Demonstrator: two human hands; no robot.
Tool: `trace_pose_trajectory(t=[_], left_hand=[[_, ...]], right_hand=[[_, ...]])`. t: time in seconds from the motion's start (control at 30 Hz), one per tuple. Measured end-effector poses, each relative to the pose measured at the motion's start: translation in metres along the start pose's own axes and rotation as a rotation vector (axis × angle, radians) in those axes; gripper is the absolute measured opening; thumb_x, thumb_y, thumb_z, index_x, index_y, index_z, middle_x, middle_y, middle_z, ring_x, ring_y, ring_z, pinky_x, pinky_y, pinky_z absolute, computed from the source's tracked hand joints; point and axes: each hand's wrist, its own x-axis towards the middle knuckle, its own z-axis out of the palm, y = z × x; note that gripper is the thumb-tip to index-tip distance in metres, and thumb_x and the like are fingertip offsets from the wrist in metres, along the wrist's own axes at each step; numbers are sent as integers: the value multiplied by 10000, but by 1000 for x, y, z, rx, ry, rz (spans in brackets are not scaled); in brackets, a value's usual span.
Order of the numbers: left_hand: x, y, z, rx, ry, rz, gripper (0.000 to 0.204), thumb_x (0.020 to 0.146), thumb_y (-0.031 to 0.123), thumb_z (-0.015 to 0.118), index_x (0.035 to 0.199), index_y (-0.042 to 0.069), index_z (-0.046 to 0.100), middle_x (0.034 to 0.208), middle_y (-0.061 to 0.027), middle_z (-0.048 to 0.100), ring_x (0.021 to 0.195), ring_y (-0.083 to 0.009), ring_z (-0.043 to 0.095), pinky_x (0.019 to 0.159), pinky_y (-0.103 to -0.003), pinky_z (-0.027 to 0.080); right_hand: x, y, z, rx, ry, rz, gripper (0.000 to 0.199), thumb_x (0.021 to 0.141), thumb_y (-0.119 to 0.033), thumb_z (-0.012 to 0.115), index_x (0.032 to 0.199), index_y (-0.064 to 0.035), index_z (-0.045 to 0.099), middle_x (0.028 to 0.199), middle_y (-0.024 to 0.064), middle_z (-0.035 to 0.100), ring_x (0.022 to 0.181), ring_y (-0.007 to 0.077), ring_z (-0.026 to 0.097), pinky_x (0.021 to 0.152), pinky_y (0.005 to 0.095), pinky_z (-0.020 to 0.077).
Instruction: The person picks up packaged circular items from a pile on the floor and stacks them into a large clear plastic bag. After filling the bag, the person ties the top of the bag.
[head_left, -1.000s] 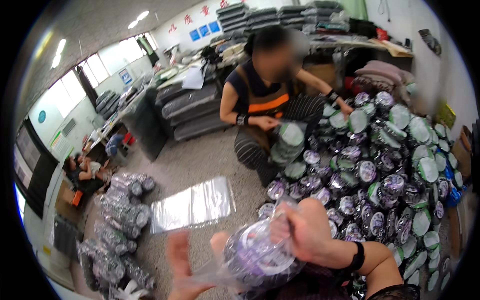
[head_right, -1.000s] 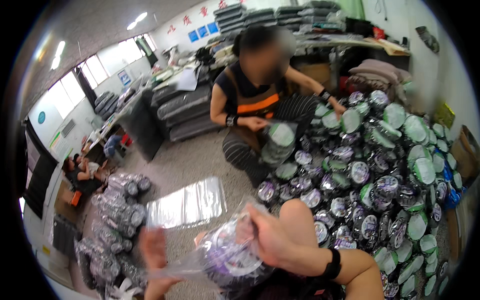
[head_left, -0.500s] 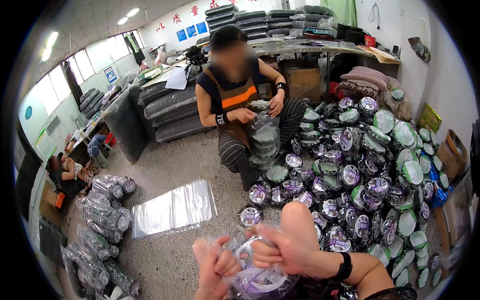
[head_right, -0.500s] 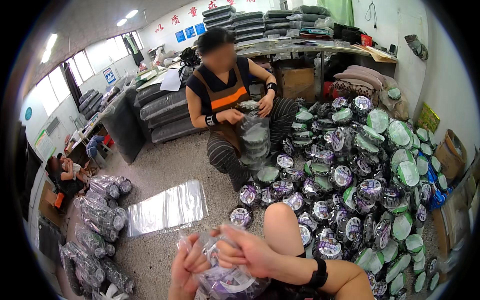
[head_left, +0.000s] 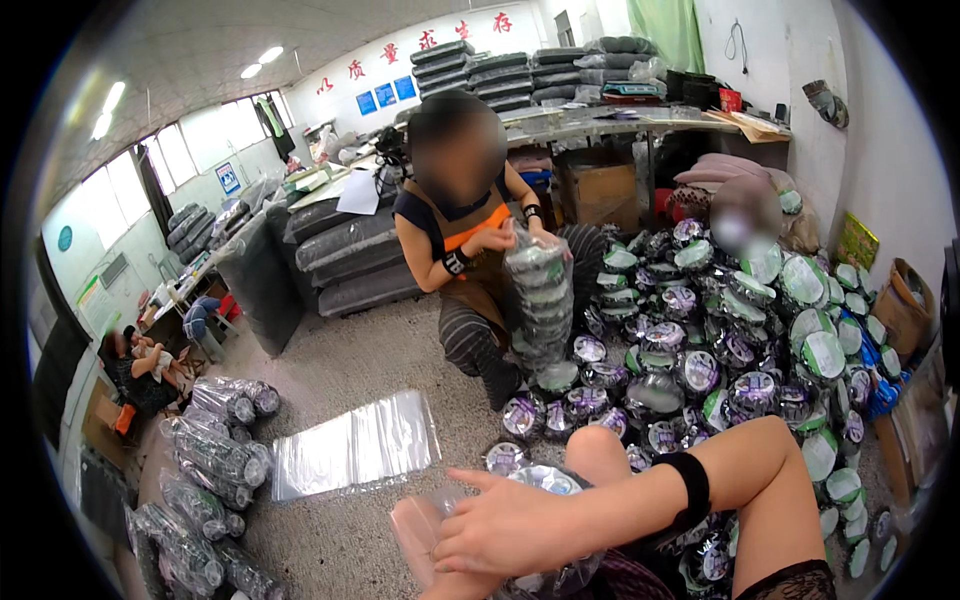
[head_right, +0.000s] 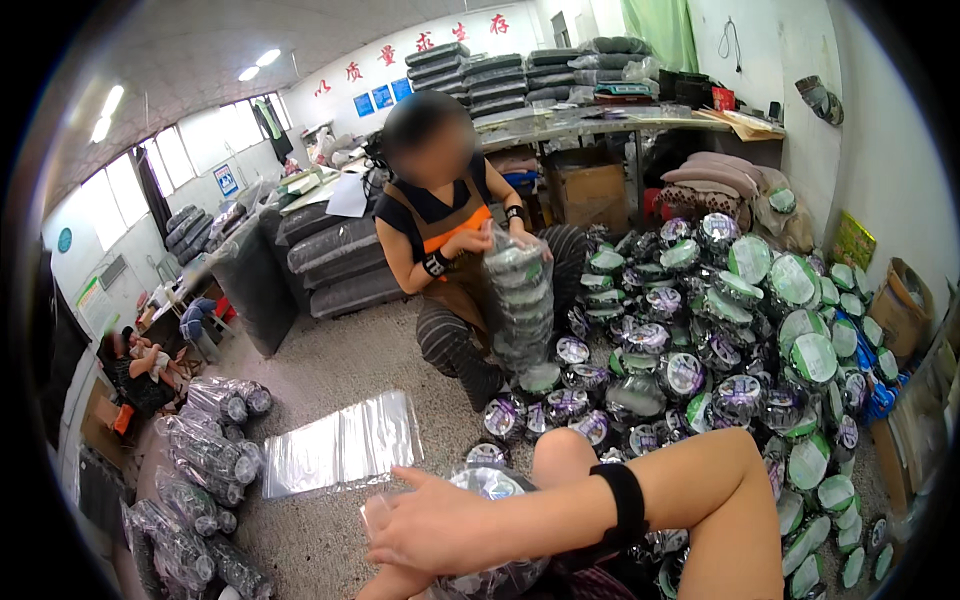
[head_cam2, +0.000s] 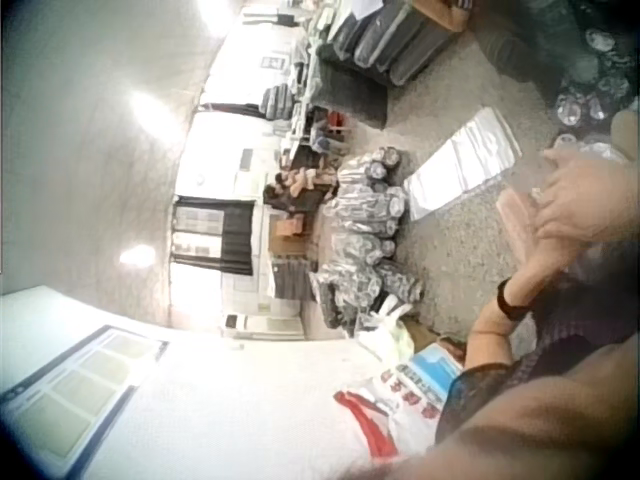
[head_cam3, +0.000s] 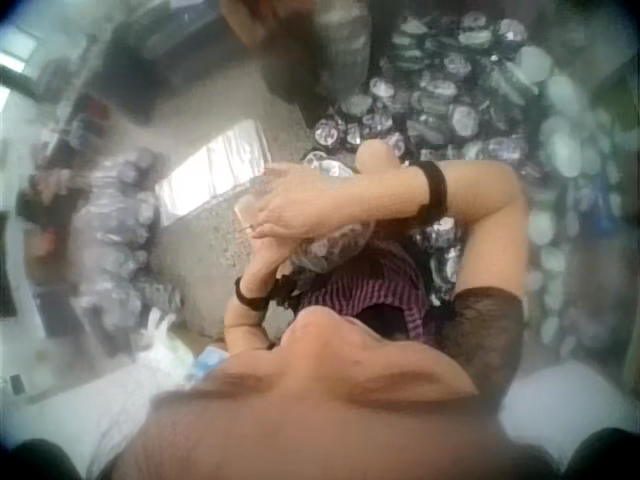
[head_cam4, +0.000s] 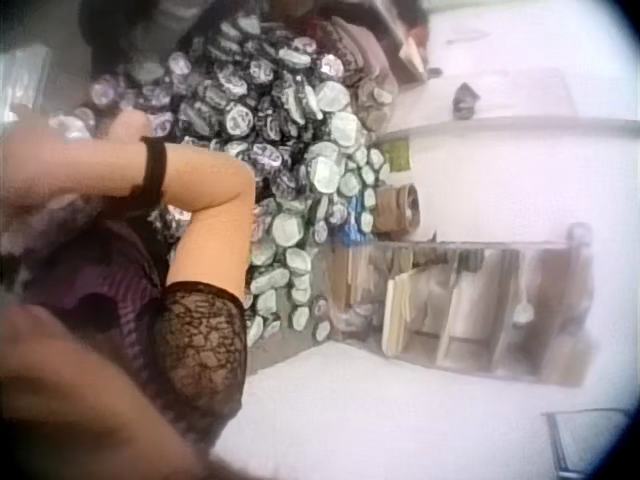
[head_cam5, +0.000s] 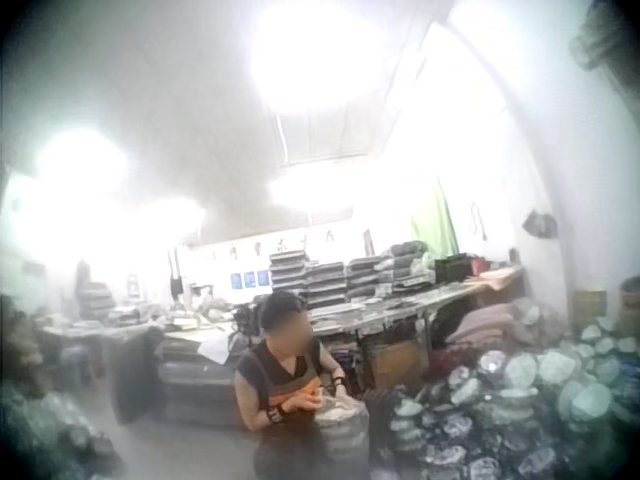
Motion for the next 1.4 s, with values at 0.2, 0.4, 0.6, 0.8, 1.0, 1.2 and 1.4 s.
trace_pose_trajectory(t=[0.2, 0.4, 0.6, 0.8, 1.0, 1.2, 1.4], left_hand=[[-10, 22, -29, -586, 105, -489, 212, 854, 207, 601, 829, -4, 603, 930, -99, 584, 753, -211, 575, 675, -300, 452], [-31, -14, -41, -880, -28, -442, 72, 834, 19, 627, 889, 49, 593, 860, -19, 581, 800, -95, 557, 656, -226, 445], [-33, 3, -47, 535, 268, 130, 111, 736, 30, 648, 795, 78, 567, 859, -47, 590, 669, -193, 598, 555, -296, 468], [-54, -1, -52, 799, 709, 521, 133, 691, 151, 666, 724, 138, 538, 775, 7, 570, 589, -154, 547, 457, -308, 402], [-117, 2, -53, 857, 180, 271, 119, 756, 174, 651, 732, 109, 554, 707, -5, 507, 642, -187, 521, 593, -300, 415], [-114, 5, -49, -155, 210, -154, 133, 903, 160, 534, 894, 41, 592, 948, -44, 593, 827, -147, 576, 707, -274, 455], [-83, 8, -37, -333, 86, -396, 175, 886, 92, 577, 1047, 25, 568, 963, -53, 579, 976, -120, 530, 831, -241, 432]], right_hand=[[-9, 36, -9, 418, 151, 363, 235, 876, -353, 536, 858, -129, 601, 793, 15, 563, 859, 172, 556, 845, 409, 353], [-33, -16, 34, -185, 570, -84, 255, 749, -307, 723, 792, -124, 550, 819, 7, 561, 838, 208, 535, 789, 355, 368], [-6, -10, 31, 239, 402, 242, 682, 806, -342, 670, 1287, 30, 360, 889, 122, 587, 875, 319, 563, 808, 394, 441], [11, -19, 21, 76, 393, 88, 212, 808, -234, 659, 943, -73, 634, 661, 52, 591, 560, 243, 578, 511, 329, 468], [-34, 7, 49, -377, 190, -2, 193, 763, -269, 688, 671, -148, 569, 605, -46, 505, 605, 119, 513, 592, 270, 390], [-8, 12, 50, -108, 375, 8, 212, 738, -272, 717, 667, -119, 588, 886, 32, 576, 854, 196, 550, 737, 335, 424], [20, -33, 33, 65, 493, -165, 158, 793, -210, 675, 749, -73, 610, 1067, 87, 563, 986, 250, 539, 850, 387, 418]])
